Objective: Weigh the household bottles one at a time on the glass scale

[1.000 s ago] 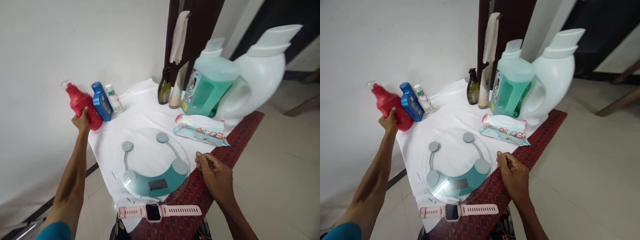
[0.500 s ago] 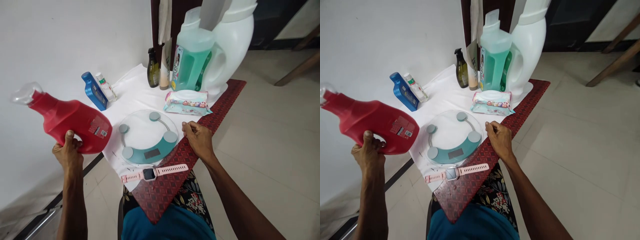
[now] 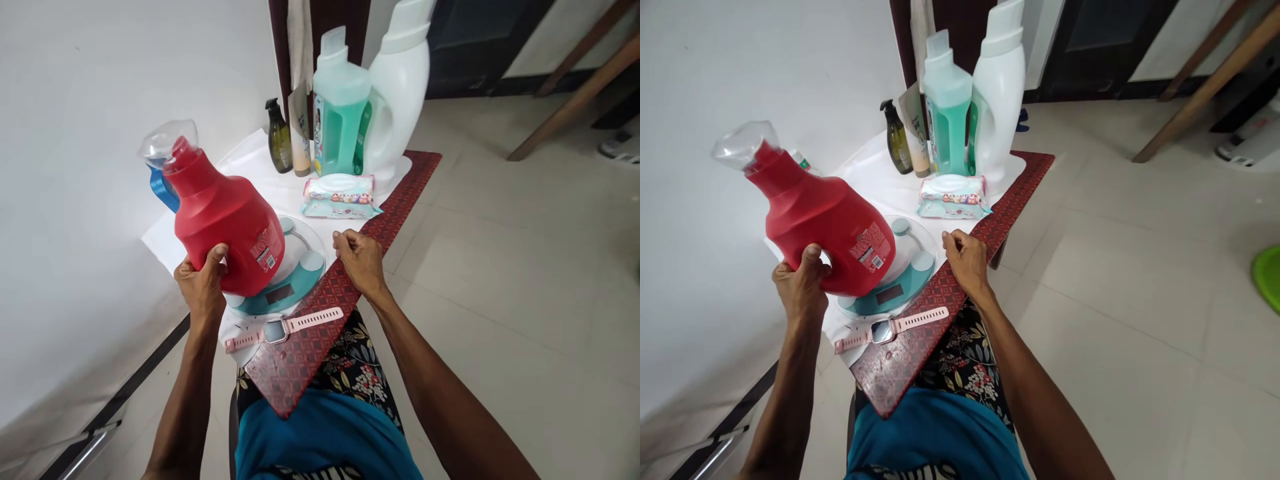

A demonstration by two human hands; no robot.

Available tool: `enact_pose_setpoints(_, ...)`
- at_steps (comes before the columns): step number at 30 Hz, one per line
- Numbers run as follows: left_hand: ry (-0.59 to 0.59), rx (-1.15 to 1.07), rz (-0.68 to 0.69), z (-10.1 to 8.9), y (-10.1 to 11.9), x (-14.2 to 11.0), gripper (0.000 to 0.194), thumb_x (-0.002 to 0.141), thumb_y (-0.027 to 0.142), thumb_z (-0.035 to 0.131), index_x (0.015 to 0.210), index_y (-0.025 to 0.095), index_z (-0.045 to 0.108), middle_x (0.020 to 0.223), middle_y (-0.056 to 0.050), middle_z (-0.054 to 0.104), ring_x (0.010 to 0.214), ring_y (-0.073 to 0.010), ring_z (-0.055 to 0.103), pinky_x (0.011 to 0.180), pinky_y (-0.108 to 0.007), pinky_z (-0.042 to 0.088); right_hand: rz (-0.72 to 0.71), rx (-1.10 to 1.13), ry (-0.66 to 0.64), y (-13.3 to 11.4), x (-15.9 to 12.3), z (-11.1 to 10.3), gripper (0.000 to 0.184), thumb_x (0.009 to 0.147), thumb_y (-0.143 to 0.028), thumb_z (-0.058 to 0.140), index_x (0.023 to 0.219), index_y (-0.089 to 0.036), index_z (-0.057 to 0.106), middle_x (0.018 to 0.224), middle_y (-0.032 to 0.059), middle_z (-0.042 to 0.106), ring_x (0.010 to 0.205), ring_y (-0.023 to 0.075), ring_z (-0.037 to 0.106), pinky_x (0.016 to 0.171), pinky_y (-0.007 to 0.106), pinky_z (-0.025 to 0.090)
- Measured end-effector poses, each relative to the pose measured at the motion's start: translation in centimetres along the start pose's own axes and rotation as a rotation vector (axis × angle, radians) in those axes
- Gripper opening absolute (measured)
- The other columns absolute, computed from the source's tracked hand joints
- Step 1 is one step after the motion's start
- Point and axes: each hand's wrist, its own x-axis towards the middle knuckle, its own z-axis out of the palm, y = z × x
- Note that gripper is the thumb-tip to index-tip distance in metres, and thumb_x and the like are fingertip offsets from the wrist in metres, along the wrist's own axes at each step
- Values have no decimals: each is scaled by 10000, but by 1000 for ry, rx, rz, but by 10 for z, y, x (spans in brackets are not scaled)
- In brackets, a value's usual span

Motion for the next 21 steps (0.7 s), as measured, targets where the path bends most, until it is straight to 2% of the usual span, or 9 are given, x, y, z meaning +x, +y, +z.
enact_pose_setpoints(4,0,18,24,9,-7,-3,535,534,439,937,580,226,448,498,85,379,453,-68,338,456,-246,329,-3,14,-1,0,0,-1,452,974,-565,533,664,-242,595,559,-6,584,525,158,519,608,328,376)
enact_pose_setpoints(7,-17,59,63,8,-14,-5,554,582,475,938,589,225,443,501,80,385,465,-77,350,471,-251,344,-4,10,4,1,0,-2,454,975,-569,538,664,-243,593,565,-5,593,529,160,529,613,330,382)
enact_pose_setpoints(10,-123,128,120,-4,-17,-4,546,722,553,888,603,218,474,522,52,441,496,-109,438,516,-267,399,5,5,9,1,-1,-2,456,978,-573,541,668,-243,598,576,-2,610,538,162,545,621,331,392)
enact_pose_setpoints(12,-180,181,217,-16,-13,1,531,833,639,781,638,210,536,595,11,543,566,-146,541,570,-287,459,5,-2,17,1,-2,-2,462,983,-576,540,668,-244,596,584,1,619,545,164,555,628,332,397)
enact_pose_setpoints(14,-120,172,329,-30,-5,12,559,900,727,650,701,207,603,692,-29,629,649,-180,622,625,-313,508,2,-7,21,1,-2,-2,465,990,-577,540,669,-245,595,591,1,622,551,165,558,634,334,399)
enact_pose_setpoints(18,162,120,450,-52,10,32,645,899,838,569,759,212,631,696,-24,606,643,-196,625,666,-359,523,6,-5,17,2,-2,-2,465,999,-575,542,679,-244,605,587,-6,611,539,160,542,625,333,391)
enact_pose_setpoints(21,204,155,457,-54,12,33,634,889,847,578,796,221,621,724,-13,594,660,-197,612,703,-378,525,5,-4,14,1,-3,-3,468,1002,-574,542,677,-243,605,584,-7,604,542,159,538,620,330,385)
